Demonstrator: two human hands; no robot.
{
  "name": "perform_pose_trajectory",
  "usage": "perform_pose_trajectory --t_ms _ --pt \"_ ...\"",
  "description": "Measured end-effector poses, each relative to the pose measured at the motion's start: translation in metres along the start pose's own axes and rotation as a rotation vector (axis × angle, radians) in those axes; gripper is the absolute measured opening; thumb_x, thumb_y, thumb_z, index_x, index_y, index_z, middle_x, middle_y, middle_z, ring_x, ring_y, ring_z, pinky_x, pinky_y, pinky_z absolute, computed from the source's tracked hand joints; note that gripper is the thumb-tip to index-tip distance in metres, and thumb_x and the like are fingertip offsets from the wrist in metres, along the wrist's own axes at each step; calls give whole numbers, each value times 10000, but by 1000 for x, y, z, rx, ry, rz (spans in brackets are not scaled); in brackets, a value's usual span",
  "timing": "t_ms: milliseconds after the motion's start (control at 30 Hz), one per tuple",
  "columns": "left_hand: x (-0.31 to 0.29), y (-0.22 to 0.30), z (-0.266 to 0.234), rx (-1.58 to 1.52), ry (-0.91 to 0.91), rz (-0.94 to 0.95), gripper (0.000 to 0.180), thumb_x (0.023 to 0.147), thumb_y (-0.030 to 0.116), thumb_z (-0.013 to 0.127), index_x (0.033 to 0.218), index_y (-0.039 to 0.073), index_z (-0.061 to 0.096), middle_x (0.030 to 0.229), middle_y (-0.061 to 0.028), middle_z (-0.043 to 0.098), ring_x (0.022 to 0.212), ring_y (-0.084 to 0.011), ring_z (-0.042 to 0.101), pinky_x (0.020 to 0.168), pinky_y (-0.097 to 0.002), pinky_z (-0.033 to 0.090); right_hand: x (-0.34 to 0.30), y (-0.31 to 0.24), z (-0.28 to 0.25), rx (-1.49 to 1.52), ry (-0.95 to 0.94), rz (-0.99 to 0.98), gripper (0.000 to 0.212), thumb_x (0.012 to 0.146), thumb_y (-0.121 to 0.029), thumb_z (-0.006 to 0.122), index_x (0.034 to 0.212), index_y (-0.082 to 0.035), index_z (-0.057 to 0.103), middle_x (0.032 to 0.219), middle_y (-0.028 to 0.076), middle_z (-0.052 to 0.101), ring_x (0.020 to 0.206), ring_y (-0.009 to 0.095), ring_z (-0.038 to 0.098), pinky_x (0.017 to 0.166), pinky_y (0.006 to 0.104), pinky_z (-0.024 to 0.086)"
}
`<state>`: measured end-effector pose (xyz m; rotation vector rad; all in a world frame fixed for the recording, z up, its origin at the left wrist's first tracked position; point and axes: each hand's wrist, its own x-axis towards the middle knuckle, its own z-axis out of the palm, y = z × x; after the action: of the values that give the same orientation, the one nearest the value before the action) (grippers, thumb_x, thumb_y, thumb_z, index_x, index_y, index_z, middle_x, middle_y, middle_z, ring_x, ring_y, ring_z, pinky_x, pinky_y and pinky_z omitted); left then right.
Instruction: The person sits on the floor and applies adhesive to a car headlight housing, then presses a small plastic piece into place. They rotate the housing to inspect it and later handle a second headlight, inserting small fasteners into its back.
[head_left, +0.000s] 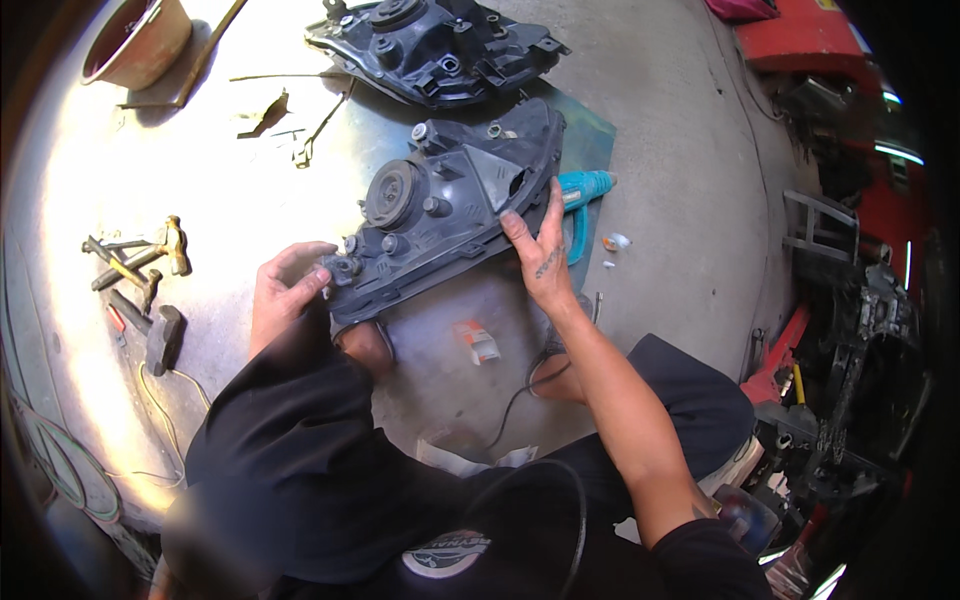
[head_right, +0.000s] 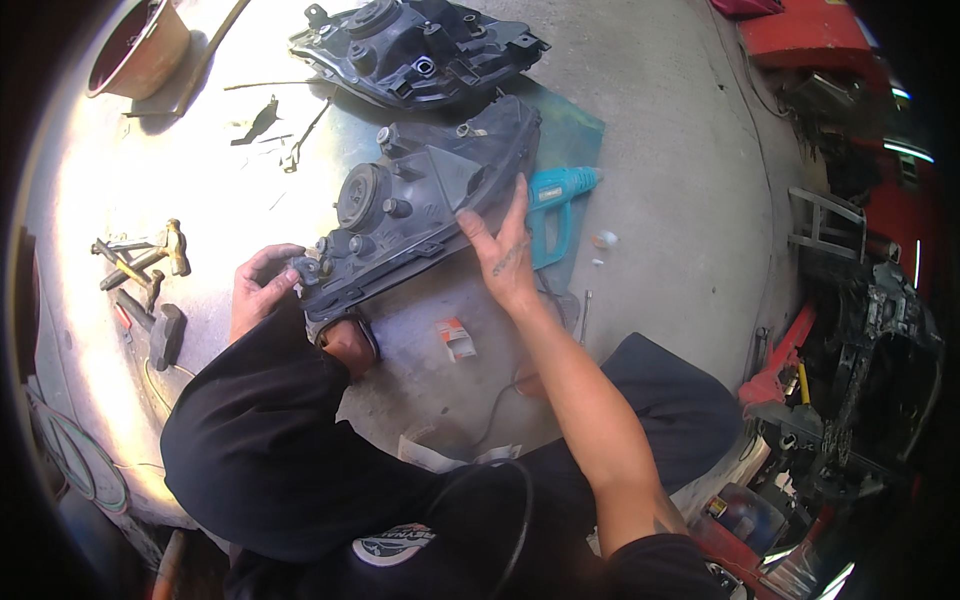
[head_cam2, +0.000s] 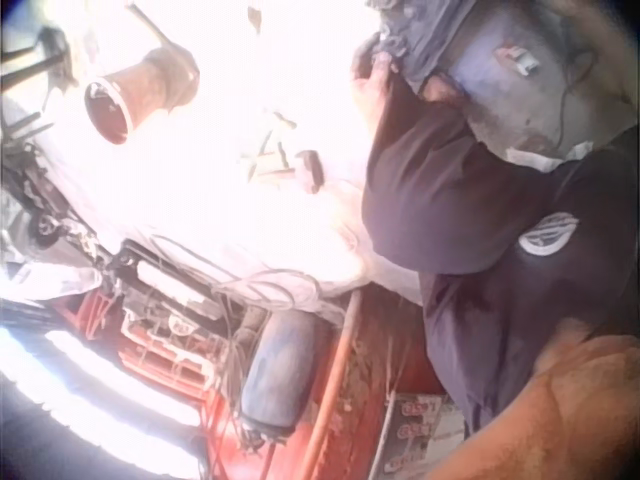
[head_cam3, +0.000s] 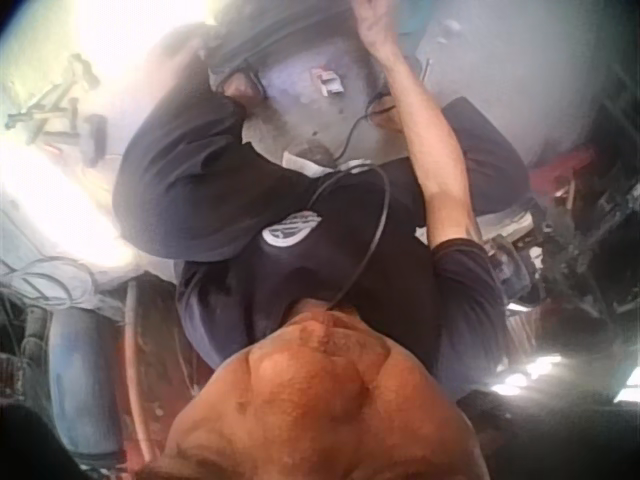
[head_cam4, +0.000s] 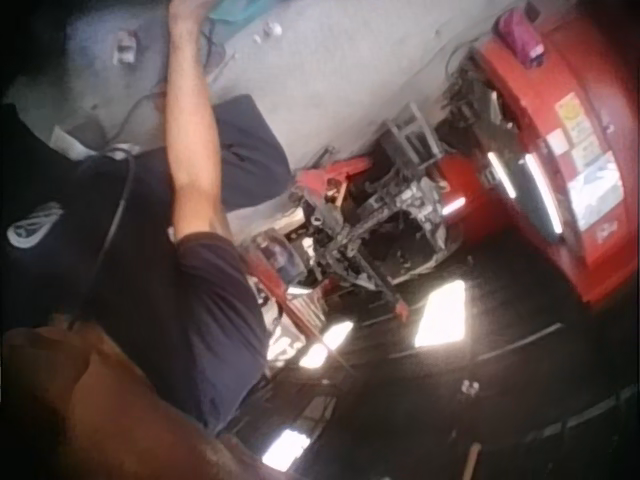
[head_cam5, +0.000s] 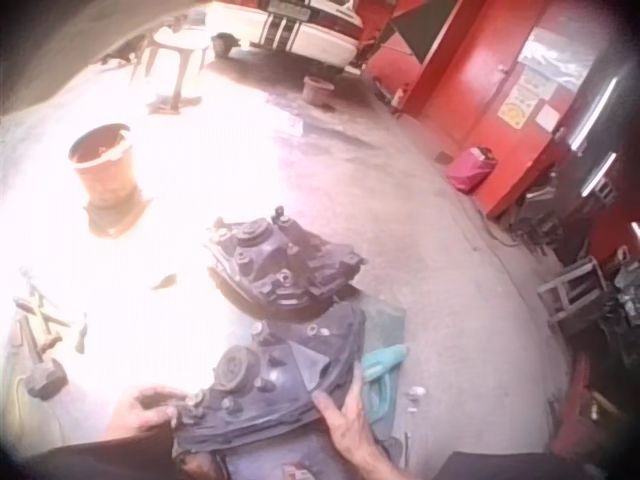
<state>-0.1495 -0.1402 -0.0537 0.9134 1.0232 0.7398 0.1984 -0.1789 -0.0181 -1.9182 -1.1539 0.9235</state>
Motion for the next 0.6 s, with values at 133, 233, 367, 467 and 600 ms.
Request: perform_pose_trajectory --t_ms 133,233,367,467,600 --pt "5 -4 2 -77 -8 -11 317 929 40 709 1228 -55 669 1109 -112 729 994 -170 689 894 -307 528 0 13 0 -3 31 -39 1201 899 -614 723 1614 115 92 1631 385 249 1541 458 264 1265 453 213" --pt "4 1 7 -114 7 -42 335 930 30 702 1246 -63 642 1077 -122 721 937 -171 694 840 -307 544 -1 14 4 -2 40 -46 1204 896 -618 723 1614 115 91 1639 383 233 1549 456 243 1270 451 201" --pt "5 -5 -2 -161 -2 26 376 925 -3 697 1284 -61 604 1025 -110 708 869 -163 685 807 -309 551 -1 12 2 21 16 -18 1221 892 -632 723 1613 117 83 1643 380 226 1551 453 241 1272 452 195" --pt "3 -9 -8 -136 10 61 415 910 -51 695 1309 -51 582 1026 -100 694 863 -156 679 811 -308 555 -1 14 4 -23 28 -35 1203 904 -622 716 1612 119 88 1643 379 227 1547 453 250 1269 449 197" --pt "7 4 7 -184 67 100 444 858 -124 708 1279 -45 591 1070 -91 666 811 -121 648 779 -275 552 -1 6 2 22 20 -56 1161 917 -571 722 1609 126 102 1629 383 256 1542 442 268 1268 435 194"
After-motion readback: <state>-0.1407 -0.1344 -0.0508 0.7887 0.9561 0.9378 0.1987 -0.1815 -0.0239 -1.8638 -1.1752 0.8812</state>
